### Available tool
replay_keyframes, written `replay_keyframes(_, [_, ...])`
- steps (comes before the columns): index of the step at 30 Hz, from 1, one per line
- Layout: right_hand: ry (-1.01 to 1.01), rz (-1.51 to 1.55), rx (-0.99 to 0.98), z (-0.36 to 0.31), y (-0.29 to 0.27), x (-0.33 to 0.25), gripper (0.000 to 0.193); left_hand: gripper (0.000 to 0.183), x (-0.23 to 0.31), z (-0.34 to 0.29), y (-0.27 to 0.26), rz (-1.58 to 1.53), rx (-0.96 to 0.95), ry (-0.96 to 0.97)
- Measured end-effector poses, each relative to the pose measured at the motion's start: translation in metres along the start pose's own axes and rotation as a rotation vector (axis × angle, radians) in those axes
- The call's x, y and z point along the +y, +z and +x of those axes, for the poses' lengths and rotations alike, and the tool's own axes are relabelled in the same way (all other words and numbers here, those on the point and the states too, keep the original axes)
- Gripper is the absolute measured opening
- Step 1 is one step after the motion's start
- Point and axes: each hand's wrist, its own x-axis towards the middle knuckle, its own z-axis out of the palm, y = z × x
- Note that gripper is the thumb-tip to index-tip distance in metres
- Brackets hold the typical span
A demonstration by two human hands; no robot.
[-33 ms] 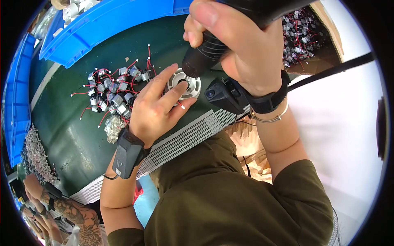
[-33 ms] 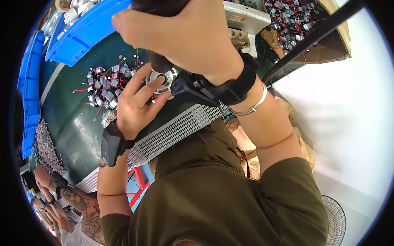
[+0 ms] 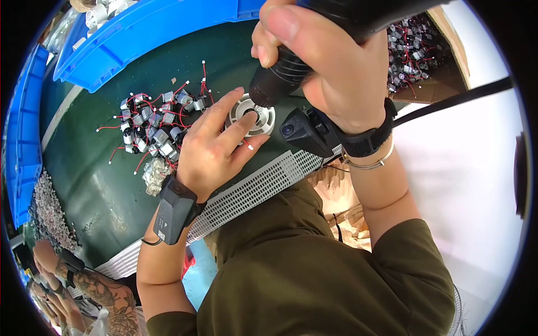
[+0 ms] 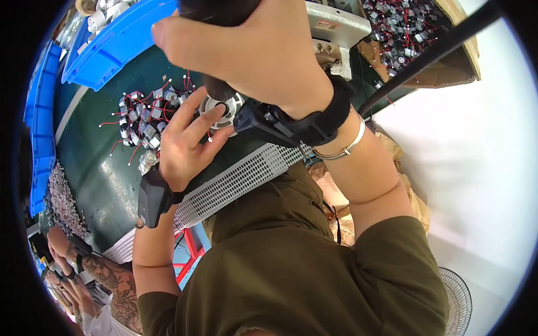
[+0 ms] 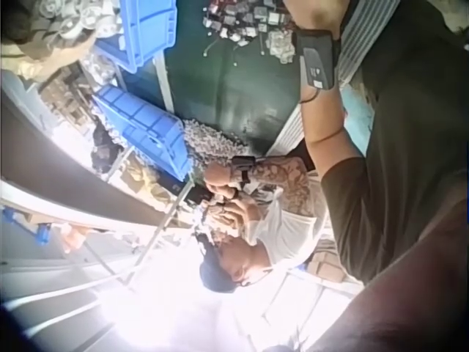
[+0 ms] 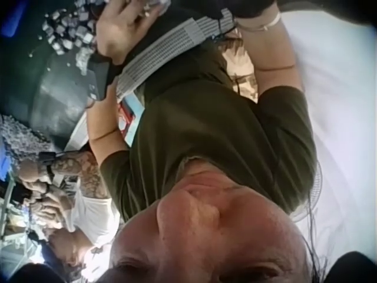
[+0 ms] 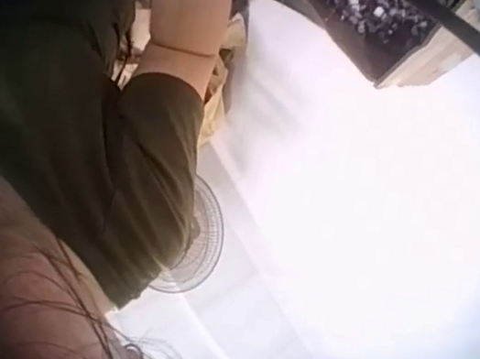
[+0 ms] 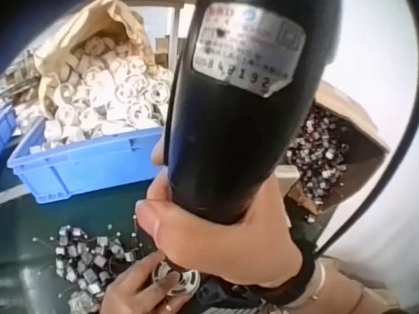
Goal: Assembling electronic components by inserting parts into a housing and securing them using a power screwdriver.
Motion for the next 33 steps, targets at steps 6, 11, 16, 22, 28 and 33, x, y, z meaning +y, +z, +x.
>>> replay_keyframes(6, [0.021, -0.160, 0.069, -0.007, 0.005, 0.002, 0.034, 0.033, 0.000, 0.001, -0.001, 0.009, -0.012, 0.008])
replay_keyframes(11, [0.119, 0.033, -0.099, -0.014, -0.009, 0.001, 0.040, 0.035, -0.003, -0.004, 0.005, 0.018, 0.029, 0.036])
replay_keyframes(16, [0.061, 0.030, 0.233, 0.019, -0.015, -0.002, 0.016, 0.029, 0.002, 0.004, -0.017, -0.028, 0.183, -0.021])
replay_keyframes(22, [0.121, -0.319, 0.365, 0.033, -0.014, 0.011, 0.021, 0.032, -0.134, -0.027, -0.171, 0.617, 0.377, -0.535])
replay_keyframes(28, [0.150, -0.372, 0.333, 0.030, -0.018, 0.023, 0.020, 0.037, -0.170, -0.039, -0.182, 0.789, 0.377, -0.360])
replay_keyframes(33, [-0.121, 0.170, 0.140, 0.041, -0.022, 0.049, 0.022, 0.031, -0.138, -0.006, -0.122, 0.457, -0.195, -0.306])
